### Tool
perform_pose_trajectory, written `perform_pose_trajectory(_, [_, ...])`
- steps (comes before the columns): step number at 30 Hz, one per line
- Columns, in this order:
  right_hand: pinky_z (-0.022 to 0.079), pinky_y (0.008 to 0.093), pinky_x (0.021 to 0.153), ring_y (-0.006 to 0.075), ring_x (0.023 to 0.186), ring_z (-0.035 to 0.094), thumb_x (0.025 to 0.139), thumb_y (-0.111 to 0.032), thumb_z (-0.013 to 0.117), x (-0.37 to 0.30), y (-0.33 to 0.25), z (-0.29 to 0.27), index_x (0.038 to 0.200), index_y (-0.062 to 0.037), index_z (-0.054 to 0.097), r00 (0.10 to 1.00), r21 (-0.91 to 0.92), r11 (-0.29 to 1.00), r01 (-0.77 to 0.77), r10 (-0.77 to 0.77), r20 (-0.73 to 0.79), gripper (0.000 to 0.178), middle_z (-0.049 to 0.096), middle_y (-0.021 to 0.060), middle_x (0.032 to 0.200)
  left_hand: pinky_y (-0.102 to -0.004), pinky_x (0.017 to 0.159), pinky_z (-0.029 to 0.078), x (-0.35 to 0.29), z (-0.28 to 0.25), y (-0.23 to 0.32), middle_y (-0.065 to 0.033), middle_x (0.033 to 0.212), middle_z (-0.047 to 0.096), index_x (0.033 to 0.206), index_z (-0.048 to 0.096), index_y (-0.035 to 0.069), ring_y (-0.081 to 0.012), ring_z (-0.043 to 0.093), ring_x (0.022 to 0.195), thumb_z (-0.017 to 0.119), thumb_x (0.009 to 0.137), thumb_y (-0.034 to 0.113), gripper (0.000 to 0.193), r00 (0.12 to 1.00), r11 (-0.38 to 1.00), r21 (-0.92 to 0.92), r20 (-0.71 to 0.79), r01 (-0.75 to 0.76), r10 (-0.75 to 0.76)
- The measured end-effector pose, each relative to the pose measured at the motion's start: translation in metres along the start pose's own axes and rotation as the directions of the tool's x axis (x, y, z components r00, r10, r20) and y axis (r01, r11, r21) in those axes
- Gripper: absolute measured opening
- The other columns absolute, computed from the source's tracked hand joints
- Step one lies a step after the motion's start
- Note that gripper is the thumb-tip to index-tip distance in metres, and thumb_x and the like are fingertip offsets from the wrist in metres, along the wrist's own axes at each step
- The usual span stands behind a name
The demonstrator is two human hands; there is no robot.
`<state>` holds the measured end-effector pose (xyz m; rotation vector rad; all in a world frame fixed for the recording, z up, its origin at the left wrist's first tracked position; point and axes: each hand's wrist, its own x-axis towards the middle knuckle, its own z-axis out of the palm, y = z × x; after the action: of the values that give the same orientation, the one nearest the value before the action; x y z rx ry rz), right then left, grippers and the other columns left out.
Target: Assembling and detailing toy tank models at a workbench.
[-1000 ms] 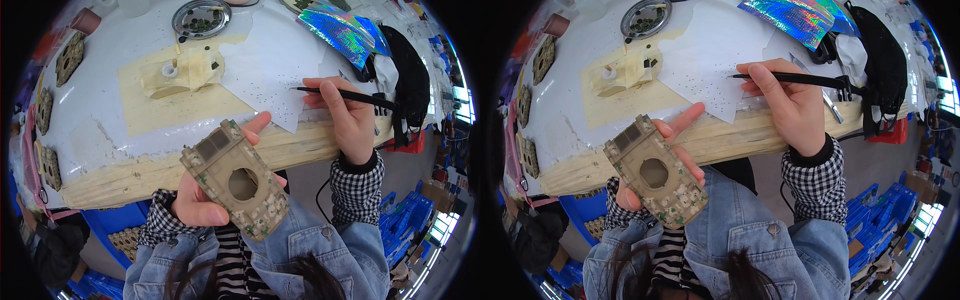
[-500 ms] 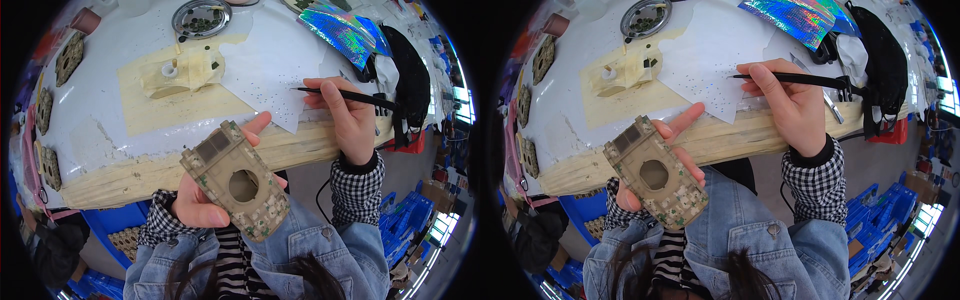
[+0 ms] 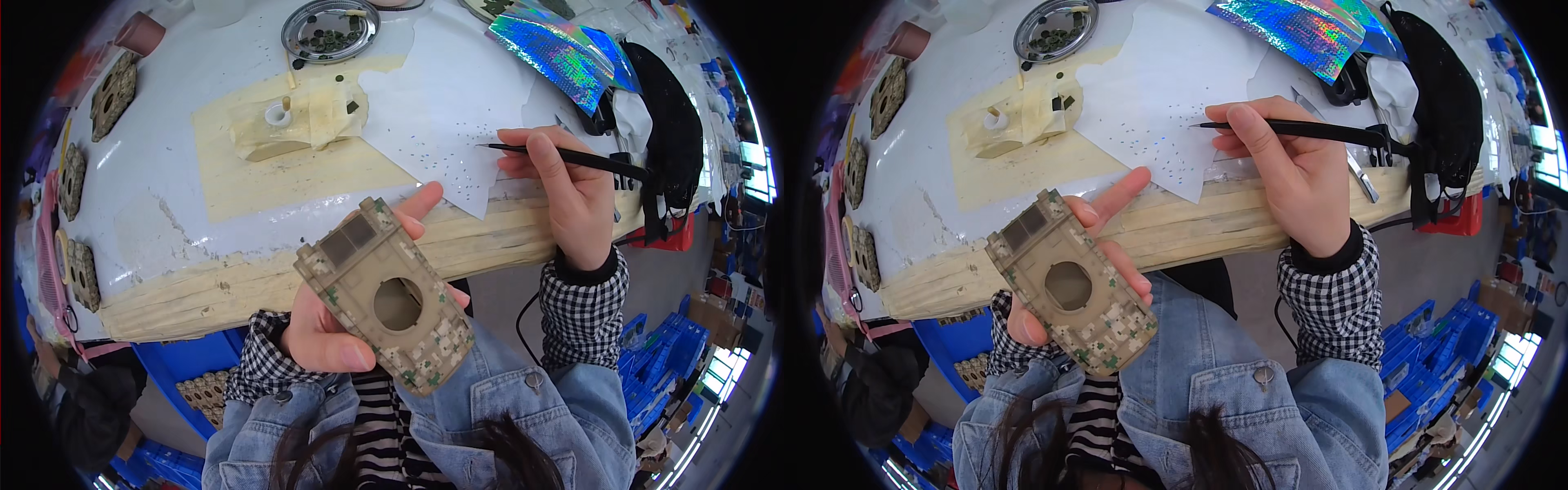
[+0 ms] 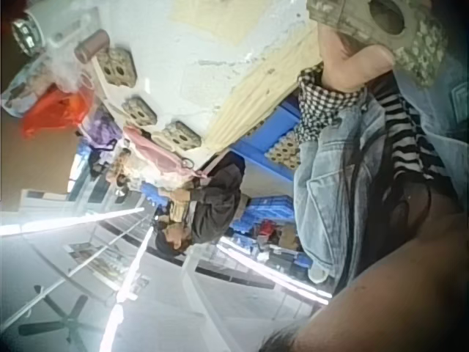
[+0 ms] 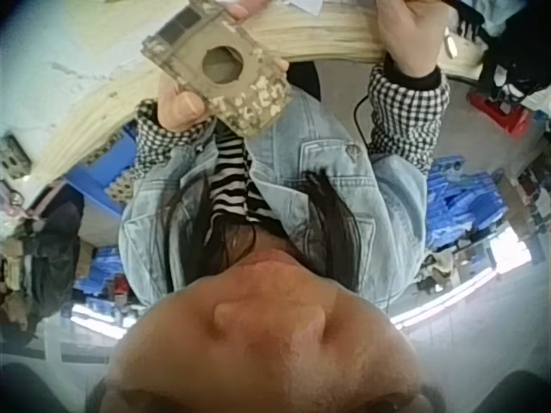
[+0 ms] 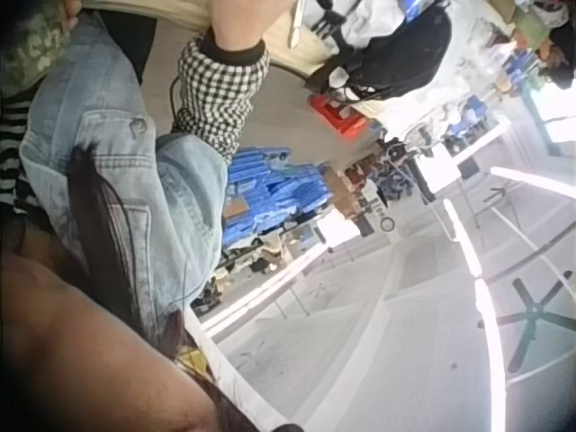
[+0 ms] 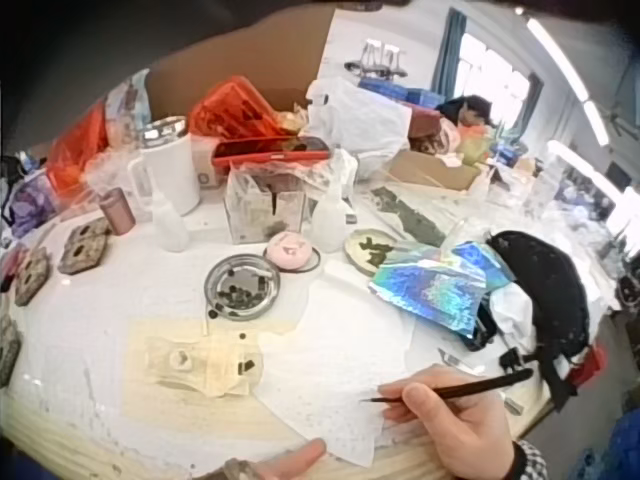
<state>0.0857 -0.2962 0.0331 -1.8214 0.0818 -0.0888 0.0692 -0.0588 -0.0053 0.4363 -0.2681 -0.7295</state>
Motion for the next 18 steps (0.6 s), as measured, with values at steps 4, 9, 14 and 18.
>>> perform_pose_trajectory(4, [0.052, 0.0244, 0.075, 0.0134, 0.082, 0.065, 0.096, -0.02, 0.055, 0.0, 0.0, -0.002, 0.101, 0.0048, 0.066, 1.0, -0.008, 1.0, 0.021, -0.021, -0.001, 0.027, 0.067, 0.0098, 0.096, -0.0428, 0.085, 0.055, -0.001, 0.004, -0.001, -0.0401, 0.144, -0.007, 0.137, 0.027, 0.001, -0.0361, 0.059, 0.107, 0.08, 0.071, 0.039, 0.093, 0.998, 0.999, 0.03, -0.062, -0.016, 0.017])
perform_pose_trajectory(9, [0.051, 0.0242, 0.074, 0.0129, 0.081, 0.064, 0.097, -0.021, 0.052, -0.002, -0.001, -0.004, 0.101, 0.0047, 0.066, 0.999, 0.005, 0.999, 0.036, -0.036, -0.032, 0.029, 0.067, 0.0098, 0.094, -0.0459, 0.094, 0.048, 0.0, 0.003, -0.003, -0.0298, 0.149, 0.006, 0.142, 0.022, 0.001, -0.0354, 0.052, 0.117, 0.074, 0.074, 0.04, 0.094, 0.997, 0.999, 0.031, -0.078, -0.026, 0.029])
perform_pose_trajectory(14, [0.045, 0.0248, 0.071, 0.0128, 0.077, 0.057, 0.097, -0.019, 0.048, -0.021, -0.022, 0.007, 0.098, 0.0051, 0.066, 0.977, 0.055, 0.976, 0.211, -0.209, -0.044, 0.03, 0.064, 0.0087, 0.086, -0.0485, 0.101, 0.041, -0.006, 0.007, 0.005, -0.0224, 0.147, 0.024, 0.145, 0.017, 0.002, -0.0341, 0.046, 0.124, 0.061, 0.085, 0.048, 0.088, 0.996, 0.999, -0.009, -0.071, -0.045, 0.044])
perform_pose_trajectory(18, [0.043, 0.0315, 0.073, 0.0189, 0.08, 0.056, 0.093, -0.022, 0.054, -0.039, -0.04, 0.03, 0.093, 0.0041, 0.069, 0.85, 0.076, 0.85, 0.522, -0.526, 0.044, 0.03, 0.064, 0.0108, 0.084, -0.0505, 0.106, 0.036, -0.008, 0.013, -0.002, -0.018, 0.144, 0.032, 0.145, 0.015, 0.003, -0.0322, 0.043, 0.127, 0.047, 0.095, 0.043, 0.072, 0.976, 0.969, -0.139, -0.114, -0.203, 0.188])
